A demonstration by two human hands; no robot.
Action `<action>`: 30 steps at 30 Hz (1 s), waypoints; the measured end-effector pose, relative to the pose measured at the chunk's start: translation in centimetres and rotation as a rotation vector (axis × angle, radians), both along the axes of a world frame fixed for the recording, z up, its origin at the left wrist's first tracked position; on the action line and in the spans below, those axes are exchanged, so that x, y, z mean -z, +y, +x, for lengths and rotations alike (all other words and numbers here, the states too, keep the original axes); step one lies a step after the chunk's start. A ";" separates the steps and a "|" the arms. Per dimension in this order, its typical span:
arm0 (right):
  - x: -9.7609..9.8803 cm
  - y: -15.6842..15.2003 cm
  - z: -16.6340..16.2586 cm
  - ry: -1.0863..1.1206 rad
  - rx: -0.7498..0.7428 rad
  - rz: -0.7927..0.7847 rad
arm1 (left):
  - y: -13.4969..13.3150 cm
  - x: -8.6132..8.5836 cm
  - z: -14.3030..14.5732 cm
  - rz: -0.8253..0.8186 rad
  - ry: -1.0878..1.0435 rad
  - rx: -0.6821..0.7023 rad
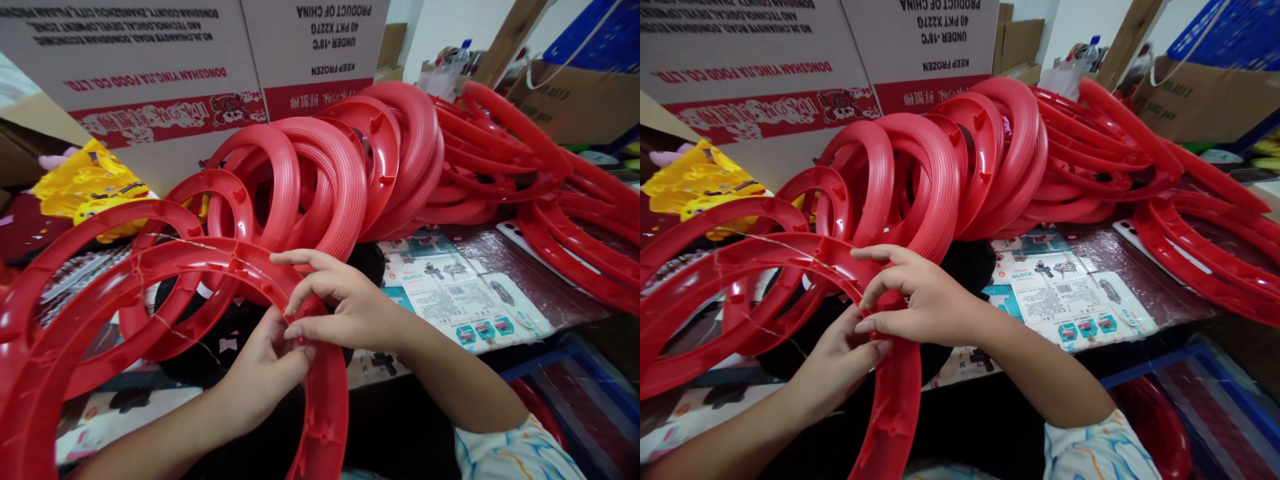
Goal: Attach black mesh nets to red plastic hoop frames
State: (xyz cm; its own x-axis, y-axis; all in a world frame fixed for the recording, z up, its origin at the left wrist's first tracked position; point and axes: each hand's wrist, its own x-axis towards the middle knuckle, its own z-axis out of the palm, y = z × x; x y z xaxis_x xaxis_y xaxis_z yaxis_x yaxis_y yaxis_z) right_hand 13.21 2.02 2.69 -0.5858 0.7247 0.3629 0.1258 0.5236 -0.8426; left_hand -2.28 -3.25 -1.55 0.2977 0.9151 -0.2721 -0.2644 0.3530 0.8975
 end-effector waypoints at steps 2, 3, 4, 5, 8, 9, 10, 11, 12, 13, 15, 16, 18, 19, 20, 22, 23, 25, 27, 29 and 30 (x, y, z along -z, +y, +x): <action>0.1 0.0 -0.1 0.026 0.020 -0.026 | 0.4 -0.4 0.2 0.033 0.027 0.006; 0.2 0.0 -0.1 0.050 0.021 -0.032 | 0.5 -0.7 0.3 0.046 0.039 0.014; 0.2 0.0 -0.1 0.072 0.014 -0.033 | 0.6 -0.9 0.4 0.055 0.050 0.026; 0.2 0.1 -0.1 0.087 0.001 -0.026 | 0.6 -1.1 0.5 0.060 0.059 0.047; 0.0 0.2 0.0 0.062 -0.034 0.016 | 0.4 -1.6 0.6 0.048 0.067 0.159; -0.1 0.2 0.1 0.041 -0.037 0.023 | 0.3 -1.7 0.6 0.042 0.066 0.202; -0.1 0.2 0.1 0.026 -0.039 0.025 | 0.2 -1.8 0.5 0.035 0.062 0.242; -0.1 0.2 0.1 0.017 -0.042 0.022 | 0.1 -1.8 0.5 0.026 0.058 0.273; -0.2 0.2 0.2 0.014 -0.046 0.015 | 0.0 -1.9 0.4 0.018 0.053 0.298; -0.2 0.2 0.2 0.015 -0.051 0.004 | -0.1 -1.9 0.4 0.012 0.047 0.323; -0.2 0.2 0.2 0.021 -0.057 -0.023 | -0.2 -1.9 0.3 0.003 0.031 0.380; -0.2 0.2 0.2 0.024 -0.056 -0.037 | -0.2 -1.8 0.3 -0.002 0.022 0.412; -0.2 0.3 0.2 0.027 -0.050 -0.057 | -0.2 -1.7 0.2 -0.008 -0.003 0.472; -0.3 0.3 0.2 0.026 -0.049 -0.062 | -0.2 -1.6 0.2 -0.010 -0.017 0.489; -0.3 0.3 0.2 0.024 -0.052 -0.062 | -0.2 -1.5 0.1 -0.009 -0.032 0.498; -0.4 0.3 0.3 0.017 -0.062 -0.056 | -0.2 -1.4 0.0 -0.008 -0.067 0.503; -0.4 0.4 0.3 0.012 -0.067 -0.054 | -0.2 -1.3 -0.1 -0.012 -0.080 0.503; -0.5 0.4 0.4 -0.003 -0.071 -0.045 | -0.2 -1.3 -0.2 -0.020 -0.098 0.505; -0.6 0.4 0.5 -0.021 -0.070 -0.033 | -0.3 -1.3 -0.3 -0.017 -0.104 0.502; -0.7 0.4 0.6 -0.035 -0.080 -0.022 | -0.4 -1.2 -0.3 -0.009 -0.106 0.493; -0.7 0.5 0.7 -0.039 -0.091 -0.017 | -0.4 -1.2 -0.2 -0.009 -0.103 0.487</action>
State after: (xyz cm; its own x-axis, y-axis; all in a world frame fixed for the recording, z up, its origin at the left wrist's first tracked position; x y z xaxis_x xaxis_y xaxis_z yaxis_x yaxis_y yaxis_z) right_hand 13.89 2.50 3.40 -0.6626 0.6740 0.3265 0.1112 0.5196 -0.8471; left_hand -2.52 -3.65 -0.34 0.7155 0.6610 -0.2259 -0.1541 0.4648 0.8719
